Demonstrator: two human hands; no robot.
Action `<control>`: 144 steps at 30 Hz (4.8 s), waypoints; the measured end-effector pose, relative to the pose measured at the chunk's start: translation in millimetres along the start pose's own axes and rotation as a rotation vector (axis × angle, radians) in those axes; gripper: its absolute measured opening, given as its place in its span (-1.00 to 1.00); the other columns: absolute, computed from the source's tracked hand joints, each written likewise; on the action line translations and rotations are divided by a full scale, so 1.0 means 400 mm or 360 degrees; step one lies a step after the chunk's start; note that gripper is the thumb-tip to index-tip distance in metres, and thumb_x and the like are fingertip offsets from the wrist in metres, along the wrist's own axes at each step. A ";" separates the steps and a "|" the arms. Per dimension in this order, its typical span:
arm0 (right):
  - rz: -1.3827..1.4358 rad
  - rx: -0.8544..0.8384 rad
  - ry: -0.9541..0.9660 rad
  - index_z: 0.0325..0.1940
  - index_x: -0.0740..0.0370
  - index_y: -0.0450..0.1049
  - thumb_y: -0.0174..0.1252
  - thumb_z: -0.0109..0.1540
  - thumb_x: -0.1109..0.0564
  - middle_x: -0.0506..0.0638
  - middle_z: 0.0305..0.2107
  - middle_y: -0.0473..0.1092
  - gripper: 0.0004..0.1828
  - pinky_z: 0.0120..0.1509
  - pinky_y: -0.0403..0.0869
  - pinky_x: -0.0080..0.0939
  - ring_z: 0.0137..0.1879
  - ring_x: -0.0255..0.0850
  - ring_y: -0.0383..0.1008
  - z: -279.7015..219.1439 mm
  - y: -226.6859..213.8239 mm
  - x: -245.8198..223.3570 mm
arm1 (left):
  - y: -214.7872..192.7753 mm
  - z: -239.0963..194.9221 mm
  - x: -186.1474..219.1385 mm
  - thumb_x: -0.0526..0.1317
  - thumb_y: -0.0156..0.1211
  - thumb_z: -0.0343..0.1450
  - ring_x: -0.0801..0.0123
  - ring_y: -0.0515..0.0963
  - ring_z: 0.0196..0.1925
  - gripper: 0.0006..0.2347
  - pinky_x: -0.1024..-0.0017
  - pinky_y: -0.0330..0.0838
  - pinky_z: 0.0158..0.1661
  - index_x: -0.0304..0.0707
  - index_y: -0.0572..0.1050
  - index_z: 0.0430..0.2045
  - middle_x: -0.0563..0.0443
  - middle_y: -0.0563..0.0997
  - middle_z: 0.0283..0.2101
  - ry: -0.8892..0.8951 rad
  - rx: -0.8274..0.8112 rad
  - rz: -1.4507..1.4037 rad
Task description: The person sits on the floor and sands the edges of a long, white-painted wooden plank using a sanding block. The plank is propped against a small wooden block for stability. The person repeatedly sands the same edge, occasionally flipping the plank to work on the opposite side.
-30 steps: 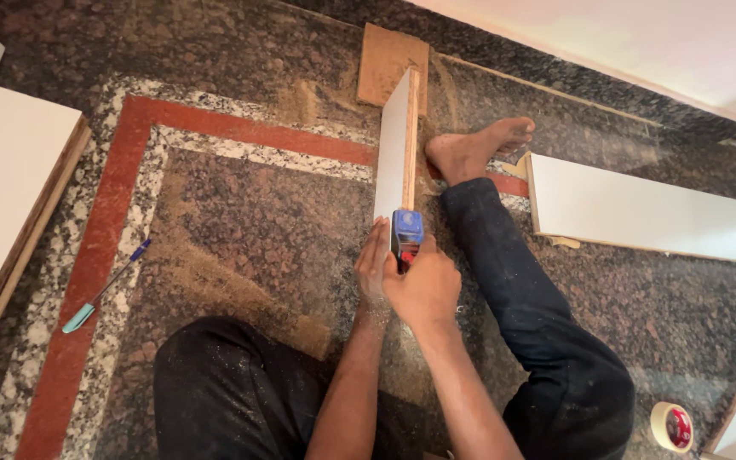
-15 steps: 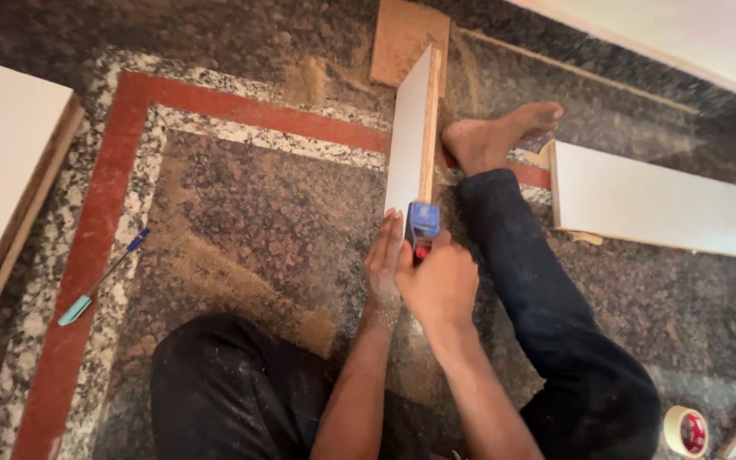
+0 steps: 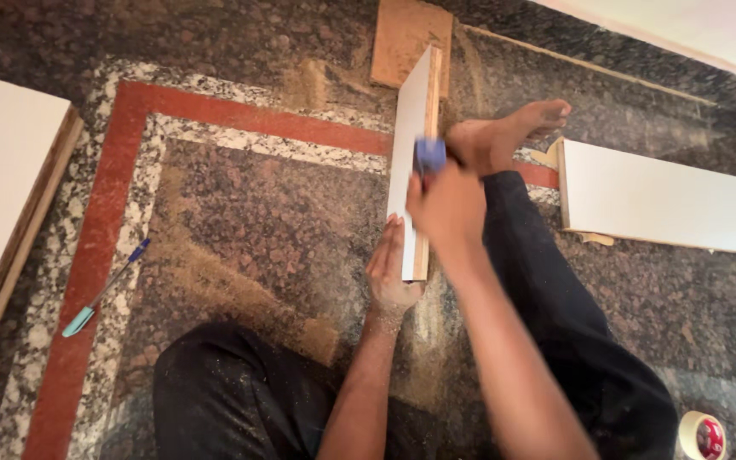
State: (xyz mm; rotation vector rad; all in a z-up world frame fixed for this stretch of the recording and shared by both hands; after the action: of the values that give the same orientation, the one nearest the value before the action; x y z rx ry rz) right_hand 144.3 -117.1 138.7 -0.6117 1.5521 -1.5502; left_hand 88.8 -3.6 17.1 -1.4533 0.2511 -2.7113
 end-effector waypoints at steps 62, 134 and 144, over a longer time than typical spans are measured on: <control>-0.0186 0.0022 -0.0107 -0.23 0.15 0.46 0.24 0.22 -0.22 0.17 -0.60 0.49 -0.61 -0.34 0.47 0.20 -0.42 0.19 0.55 -0.103 -0.049 -0.004 | 0.006 -0.017 0.000 -0.07 0.09 0.53 -0.37 0.50 0.29 -0.50 -0.05 0.50 0.21 -0.68 0.34 0.17 -0.65 0.48 0.16 0.0007 -0.0009 0.0031; -0.0233 0.0143 -0.0471 -0.26 0.14 0.52 0.09 0.34 -0.13 0.23 -0.45 0.53 -0.68 -0.16 0.49 0.27 -0.30 0.23 0.56 0.233 0.036 0.000 | 0.017 -0.011 -0.002 -0.34 0.00 0.43 -0.36 0.49 0.34 -0.55 -0.05 0.44 0.29 -0.59 0.33 0.26 -0.58 0.47 0.24 -0.0055 -0.0036 -0.0012; -0.0123 0.0024 -0.0482 0.13 0.08 0.46 0.00 0.36 -0.10 0.22 -0.43 0.51 -0.64 -0.26 0.48 0.21 -0.33 0.17 0.54 0.223 -0.035 -0.042 | 0.037 -0.018 -0.022 -0.24 0.02 0.49 -0.35 0.49 0.32 -0.53 -0.07 0.44 0.27 -0.63 0.30 0.27 -0.63 0.45 0.26 -0.0034 -0.0052 -0.0001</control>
State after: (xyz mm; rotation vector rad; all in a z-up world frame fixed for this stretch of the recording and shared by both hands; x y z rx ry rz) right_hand 223.3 -155.1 166.1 -0.8635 1.3007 -1.4473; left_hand 87.1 -16.3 3.4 -1.4903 0.2948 -2.7032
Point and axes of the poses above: each hand's wrist, its own z-axis towards the middle knuckle, its own y-axis out of the palm, x = y × z, the point moved 6 cm from there along z, towards the middle knuckle
